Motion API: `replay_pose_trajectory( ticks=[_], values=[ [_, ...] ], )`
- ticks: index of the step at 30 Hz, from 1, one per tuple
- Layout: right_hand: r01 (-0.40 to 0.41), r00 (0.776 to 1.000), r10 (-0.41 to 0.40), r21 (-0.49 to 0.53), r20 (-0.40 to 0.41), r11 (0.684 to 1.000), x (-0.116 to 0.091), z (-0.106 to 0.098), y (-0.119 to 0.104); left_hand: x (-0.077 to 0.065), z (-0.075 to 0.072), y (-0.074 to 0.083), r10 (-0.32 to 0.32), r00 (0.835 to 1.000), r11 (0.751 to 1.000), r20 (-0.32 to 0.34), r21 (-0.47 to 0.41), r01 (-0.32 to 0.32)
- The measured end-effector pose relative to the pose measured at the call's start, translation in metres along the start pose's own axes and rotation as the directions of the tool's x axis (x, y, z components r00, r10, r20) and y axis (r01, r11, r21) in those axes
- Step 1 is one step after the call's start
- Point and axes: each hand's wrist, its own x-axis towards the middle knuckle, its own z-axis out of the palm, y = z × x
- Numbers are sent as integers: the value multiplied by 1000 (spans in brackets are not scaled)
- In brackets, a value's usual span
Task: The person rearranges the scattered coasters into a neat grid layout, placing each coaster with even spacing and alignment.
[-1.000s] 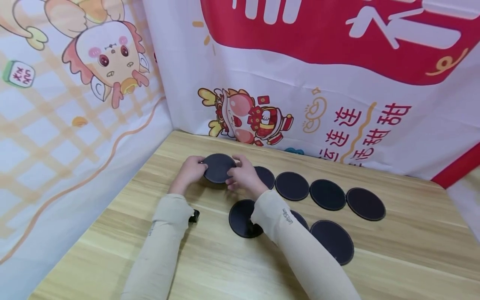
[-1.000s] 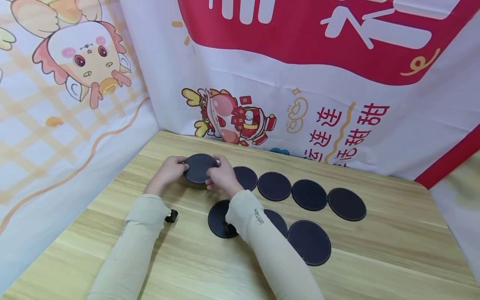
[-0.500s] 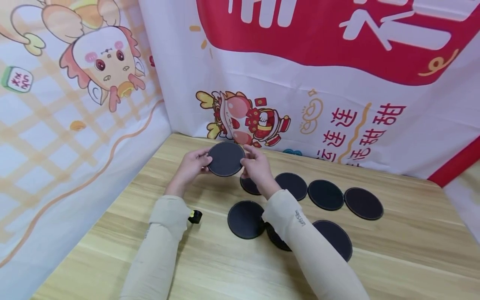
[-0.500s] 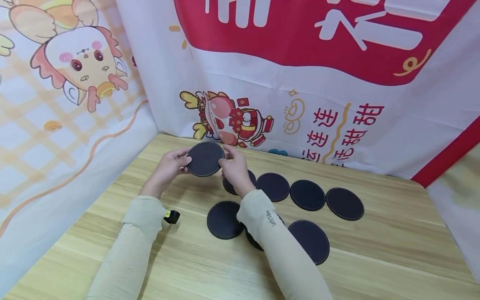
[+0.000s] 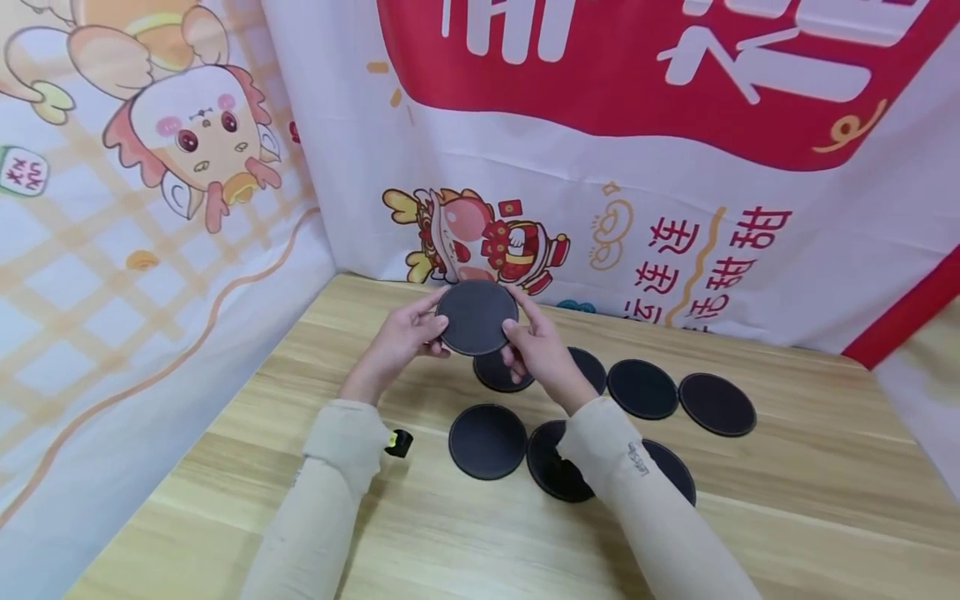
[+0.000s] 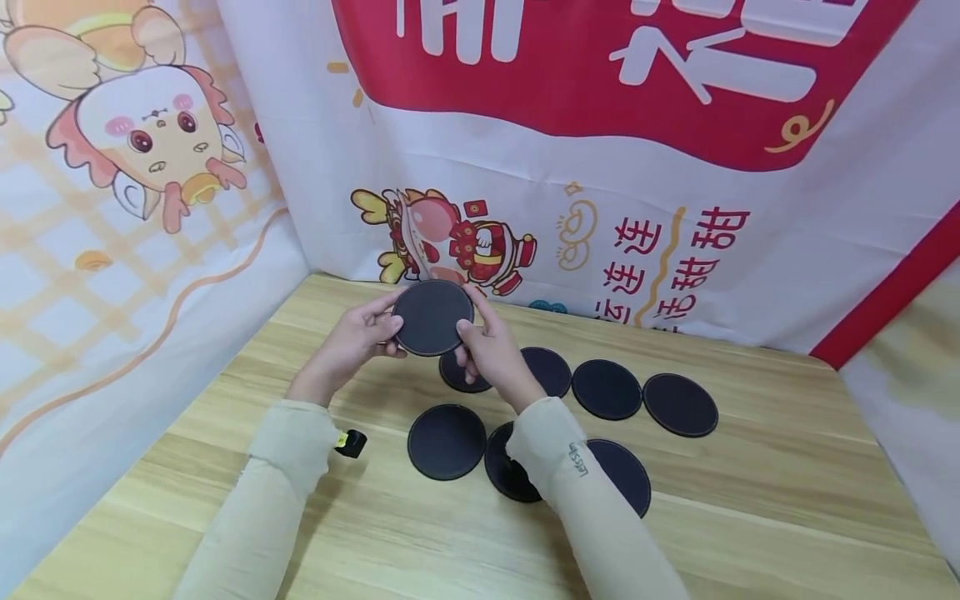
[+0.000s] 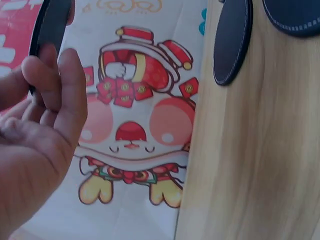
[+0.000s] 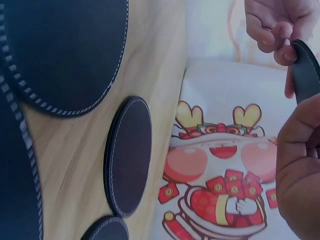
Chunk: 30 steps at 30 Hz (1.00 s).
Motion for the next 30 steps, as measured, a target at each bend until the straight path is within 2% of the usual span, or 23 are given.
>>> replay_pose_trajectory(
  ticks=[4,8,13,16,21,26,30],
  values=[
    [20,1000,-20,28,-18,999,-15,-15,-2,-2,15,2,25,994,999,102,28,-28],
    [36,999,-35,32,-32,999,-31,-27,-3,-5,29,4,14,981,998,192,60,-26],
    [34,998,-30,55,-58,998,-48,-38,-2,-6,44,2,16,967,997,256,63,-33],
    [22,997,-18,54,-73,998,-57,-43,-2,-6,52,1,20,960,998,278,56,-37],
    [33,994,-30,28,-103,999,-69,-53,-5,-8,69,3,35,961,999,273,31,-45],
    [71,988,-68,12,-138,997,-83,-69,-6,-3,91,4,62,956,998,285,6,-66],
    [82,984,-82,-9,-157,997,-96,-83,-6,1,111,2,51,953,999,298,-10,-51]
  ],
)
